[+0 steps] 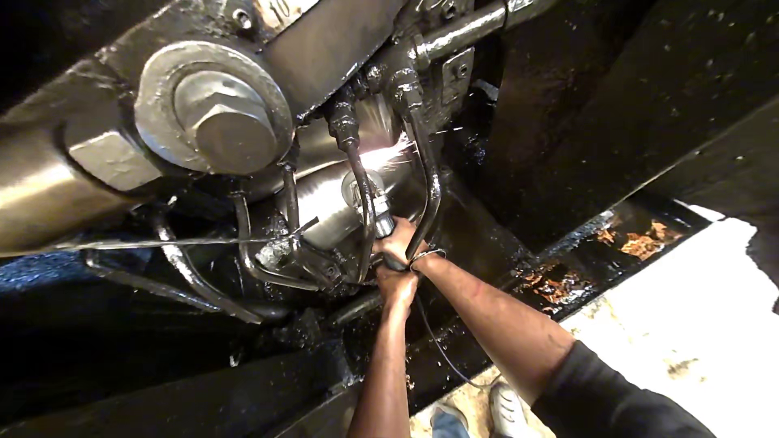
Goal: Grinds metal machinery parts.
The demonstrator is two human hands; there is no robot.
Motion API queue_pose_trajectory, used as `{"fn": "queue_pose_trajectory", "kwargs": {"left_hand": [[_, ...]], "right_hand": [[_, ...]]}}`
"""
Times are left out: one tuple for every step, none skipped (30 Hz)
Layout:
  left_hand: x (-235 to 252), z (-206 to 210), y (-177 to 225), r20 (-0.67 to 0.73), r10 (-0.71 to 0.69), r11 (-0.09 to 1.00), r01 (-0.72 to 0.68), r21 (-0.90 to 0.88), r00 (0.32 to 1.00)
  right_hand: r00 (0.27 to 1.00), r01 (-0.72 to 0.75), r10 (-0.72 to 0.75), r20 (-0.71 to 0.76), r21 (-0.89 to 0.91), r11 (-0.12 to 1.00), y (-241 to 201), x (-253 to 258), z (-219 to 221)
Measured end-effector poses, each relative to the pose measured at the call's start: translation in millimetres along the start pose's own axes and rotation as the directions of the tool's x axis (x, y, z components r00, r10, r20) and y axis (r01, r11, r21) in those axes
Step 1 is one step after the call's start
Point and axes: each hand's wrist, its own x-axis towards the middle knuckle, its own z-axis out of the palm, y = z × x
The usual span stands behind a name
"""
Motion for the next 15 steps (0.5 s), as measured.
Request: {"fn": "queue_pose_trajectory", "kwargs": {"left_hand": [[0.5,0.3,-0.7,-0.004,0.004,1.000,-0.004,0.004,1.000],[0.8,0.5,-1.7,-0.004,0.003,1.000,-0.003,0.004,1.000],[1.1,0.5,-2.3,-0.003,0.002,1.000,-0.002,0.004,1.000],[1.3,0.5,-2.3,-0.005,0.004,1.000,-0.004,0.002,1.000],[1.2,0.4,-1.8,-0.006,0.009,1.000,-0.009,0.000,1.000],[0.8,0.3,-0.9,-0.004,0.012,1.000,-0.012,0.004,1.000],[-0.1,0.1,0.0,0.002,0.009,1.000,-0.009,0.009,1.000],[-0.3,0.3,0.1,0.001,0.012,1.000,-0.012,0.009,1.000],[0.0,0.8,-0.2,-0.001,0.017,1.000,-0.017,0.002,1.000],[0.2,1.4,-0.6,0.000,0.023,1.000,-0.023,-0.008,1.000],[0.0,1.8,-0.7,0.002,0.028,1.000,-0.028,-0.010,1.000],[0.0,2.2,-0.6,0.000,0.034,0.999,-0.034,-0.004,0.999],[0.0,2.5,-0.2,-0.001,0.039,0.999,-0.039,0.003,0.999],[-0.1,2.5,0.4,0.005,0.037,0.999,-0.037,0.016,0.999],[0.2,2.7,0.8,0.005,0.035,0.999,-0.035,0.024,0.999]], "right_hand": [[1.000,-0.001,0.001,-0.002,-0.005,1.000,-0.1,-0.1,0.0],[1.000,0.001,-0.001,-0.004,0.001,1.000,0.1,-0.4,0.1],[1.000,0.002,-0.002,-0.006,0.008,1.000,0.1,-0.8,0.1],[1.000,0.001,-0.001,-0.006,0.014,1.000,0.0,-0.9,-0.1],[1.000,0.001,-0.001,-0.004,0.019,1.000,0.0,-0.8,-0.5],[1.000,0.001,-0.001,-0.003,0.021,1.000,0.4,-0.5,-0.6],[1.000,-0.001,0.001,0.000,0.026,1.000,0.3,-1.2,-1.4],[1.000,-0.009,0.009,-0.004,0.029,1.000,0.7,-1.1,-1.1],[1.000,-0.013,0.014,-0.005,0.030,0.999,1.2,-0.5,-0.9],[1.000,-0.012,0.012,-0.007,0.031,0.999,2.2,0.7,-0.7],[1.000,-0.004,0.004,-0.008,0.034,0.999,3.7,2.0,-0.4],[1.000,0.001,-0.001,-0.007,0.038,0.999,4.8,3.0,-0.2],[1.000,-0.002,0.002,-0.003,0.051,0.999,6.4,4.7,0.7],[1.000,-0.008,0.008,-0.001,0.066,0.998,7.6,6.0,1.4],[1.000,-0.008,0.009,-0.001,0.074,0.997,8.3,6.6,1.6]]}}
